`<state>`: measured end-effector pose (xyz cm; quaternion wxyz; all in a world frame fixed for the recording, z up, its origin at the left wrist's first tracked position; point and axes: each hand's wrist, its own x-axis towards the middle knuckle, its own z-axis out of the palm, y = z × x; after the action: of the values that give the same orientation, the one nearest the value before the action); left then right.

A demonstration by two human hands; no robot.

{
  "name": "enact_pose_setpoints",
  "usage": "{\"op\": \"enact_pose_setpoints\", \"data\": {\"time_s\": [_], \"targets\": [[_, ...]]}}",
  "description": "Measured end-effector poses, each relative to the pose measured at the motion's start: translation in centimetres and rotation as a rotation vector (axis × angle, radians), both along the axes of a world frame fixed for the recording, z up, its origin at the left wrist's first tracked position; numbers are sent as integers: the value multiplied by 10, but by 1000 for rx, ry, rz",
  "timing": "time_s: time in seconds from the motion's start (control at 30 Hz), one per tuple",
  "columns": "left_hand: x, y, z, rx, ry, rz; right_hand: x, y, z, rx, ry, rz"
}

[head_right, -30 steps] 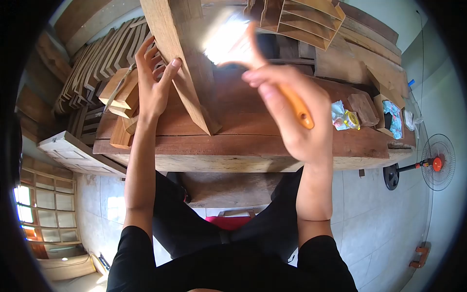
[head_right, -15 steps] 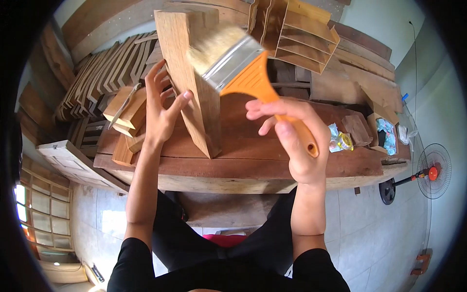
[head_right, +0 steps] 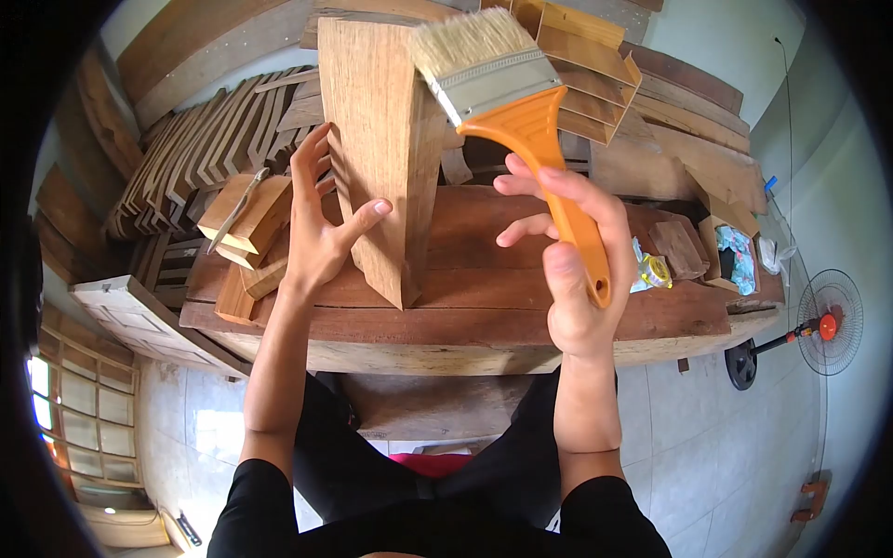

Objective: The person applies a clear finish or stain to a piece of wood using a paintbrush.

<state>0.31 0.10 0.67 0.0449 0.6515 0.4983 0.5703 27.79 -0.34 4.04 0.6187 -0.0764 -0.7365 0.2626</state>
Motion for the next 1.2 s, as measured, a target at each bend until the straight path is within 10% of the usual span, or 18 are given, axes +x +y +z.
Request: {"op": "enact_pose_setpoints", "data": {"time_s": [0.47, 1.2], "targets": [[4, -13, 12, -39, -448, -301, 9, -6, 3, -38, 40, -108], [18, -28, 20, -39, -333, -295, -5, -9, 0, 24, -12, -65]]}}
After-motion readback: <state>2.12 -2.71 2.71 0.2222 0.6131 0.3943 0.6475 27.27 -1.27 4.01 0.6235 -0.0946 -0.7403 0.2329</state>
